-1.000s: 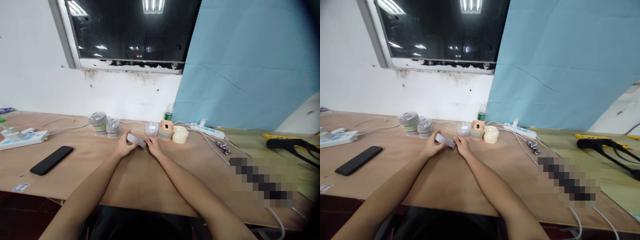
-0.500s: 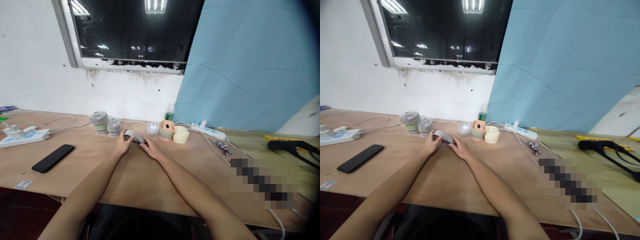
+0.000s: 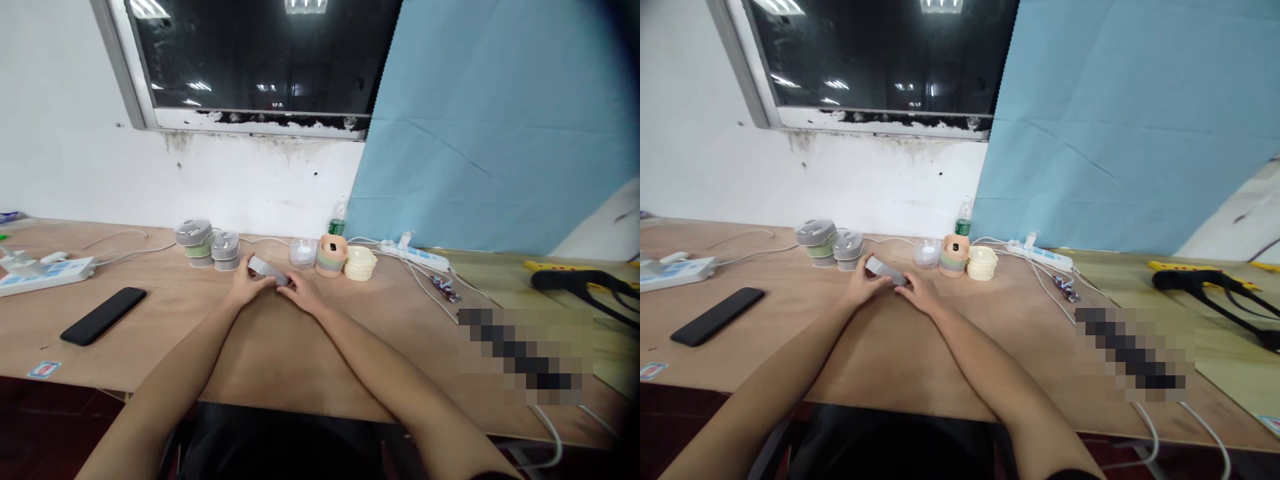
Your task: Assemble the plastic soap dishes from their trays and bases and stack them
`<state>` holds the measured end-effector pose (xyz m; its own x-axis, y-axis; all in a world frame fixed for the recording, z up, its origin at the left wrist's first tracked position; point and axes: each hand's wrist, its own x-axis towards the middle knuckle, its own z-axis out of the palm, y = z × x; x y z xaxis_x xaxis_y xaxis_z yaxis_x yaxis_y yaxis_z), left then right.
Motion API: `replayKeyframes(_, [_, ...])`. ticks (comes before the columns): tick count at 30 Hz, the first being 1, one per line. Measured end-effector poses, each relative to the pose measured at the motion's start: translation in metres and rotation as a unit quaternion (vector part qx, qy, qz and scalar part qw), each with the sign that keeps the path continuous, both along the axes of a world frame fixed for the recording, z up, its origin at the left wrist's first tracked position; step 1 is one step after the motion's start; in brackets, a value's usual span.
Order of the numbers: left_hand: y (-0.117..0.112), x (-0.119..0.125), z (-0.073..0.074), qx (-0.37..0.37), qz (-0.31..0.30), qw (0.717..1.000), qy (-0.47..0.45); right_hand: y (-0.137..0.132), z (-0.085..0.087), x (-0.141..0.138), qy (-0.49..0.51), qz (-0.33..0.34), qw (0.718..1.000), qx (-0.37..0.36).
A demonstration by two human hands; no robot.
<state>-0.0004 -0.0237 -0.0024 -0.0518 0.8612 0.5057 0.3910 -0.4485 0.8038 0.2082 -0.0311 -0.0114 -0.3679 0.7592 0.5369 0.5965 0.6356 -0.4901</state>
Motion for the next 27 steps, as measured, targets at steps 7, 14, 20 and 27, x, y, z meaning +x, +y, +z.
replayKeyframes(7, [0.005,-0.01,0.003,0.023,0.031,0.998,0.046,-0.003,0.004,0.0,0.041,-0.021,0.997,0.064])
replayKeyframes(14, [0.012,-0.004,0.0,-0.064,0.024,0.978,-0.195,-0.004,0.011,0.002,0.037,-0.011,0.99,0.132])
replayKeyframes(20, [0.016,-0.014,0.003,-0.121,0.037,0.953,-0.275,-0.008,0.013,-0.002,-0.074,0.078,0.979,0.172])
replayKeyframes(27, [0.014,-0.01,0.003,-0.108,-0.006,0.958,-0.265,0.017,0.033,0.032,0.004,-0.033,0.972,0.231])
